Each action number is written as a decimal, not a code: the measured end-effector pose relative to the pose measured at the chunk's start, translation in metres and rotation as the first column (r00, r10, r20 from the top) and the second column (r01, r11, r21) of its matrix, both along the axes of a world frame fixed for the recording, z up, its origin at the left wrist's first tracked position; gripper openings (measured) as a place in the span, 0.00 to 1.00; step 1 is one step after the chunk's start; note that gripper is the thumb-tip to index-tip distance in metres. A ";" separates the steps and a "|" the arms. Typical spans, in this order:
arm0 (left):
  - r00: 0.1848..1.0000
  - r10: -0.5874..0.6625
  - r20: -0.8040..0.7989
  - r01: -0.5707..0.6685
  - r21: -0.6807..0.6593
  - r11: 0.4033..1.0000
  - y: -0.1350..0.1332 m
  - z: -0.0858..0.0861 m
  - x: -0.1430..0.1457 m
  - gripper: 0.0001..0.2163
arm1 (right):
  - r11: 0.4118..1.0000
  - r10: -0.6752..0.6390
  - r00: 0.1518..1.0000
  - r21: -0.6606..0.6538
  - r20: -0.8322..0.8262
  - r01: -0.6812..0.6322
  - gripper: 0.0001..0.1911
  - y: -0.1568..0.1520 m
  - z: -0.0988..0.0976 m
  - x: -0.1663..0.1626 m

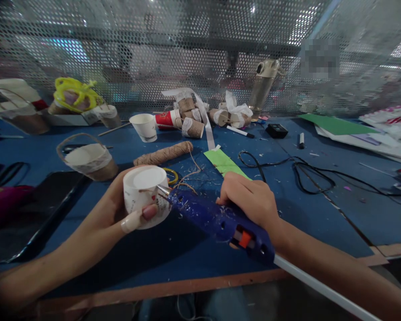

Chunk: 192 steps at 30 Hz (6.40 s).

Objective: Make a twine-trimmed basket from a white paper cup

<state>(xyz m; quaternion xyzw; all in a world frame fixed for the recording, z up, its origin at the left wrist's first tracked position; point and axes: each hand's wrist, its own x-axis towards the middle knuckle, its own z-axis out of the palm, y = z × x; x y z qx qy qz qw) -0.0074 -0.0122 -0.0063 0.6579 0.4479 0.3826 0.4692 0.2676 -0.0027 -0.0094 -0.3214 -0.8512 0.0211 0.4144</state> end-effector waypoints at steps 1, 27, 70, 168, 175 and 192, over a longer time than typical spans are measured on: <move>1.000 0.005 -0.003 -0.005 0.003 1.000 0.000 0.000 0.000 0.24 | 1.000 -0.004 1.000 -0.002 0.002 0.004 0.15 0.000 0.000 0.000; 0.995 0.004 0.101 -0.001 -0.035 0.999 -0.002 -0.003 0.000 0.24 | 1.000 -0.004 1.000 -0.008 -0.018 0.004 0.14 -0.001 0.001 -0.001; 0.989 -0.017 0.150 0.031 -0.091 0.995 0.000 0.003 -0.001 0.20 | 1.000 0.006 0.999 -0.001 -0.037 -0.006 0.14 -0.003 0.001 -0.002; 0.987 -0.065 0.144 0.103 -0.274 0.956 -0.006 0.004 0.005 0.25 | 0.845 0.112 0.952 -0.477 -0.286 -0.243 0.07 0.005 0.006 -0.048; 0.983 -0.052 0.176 0.103 -0.294 0.950 -0.010 0.005 0.007 0.26 | 0.832 0.126 0.947 -0.488 -0.296 -0.263 0.06 0.005 0.006 -0.048; 0.976 -0.132 0.173 0.181 -0.308 0.934 0.001 0.001 -0.001 0.23 | 0.823 0.105 0.940 -0.502 -0.325 -0.266 0.06 0.008 0.005 -0.046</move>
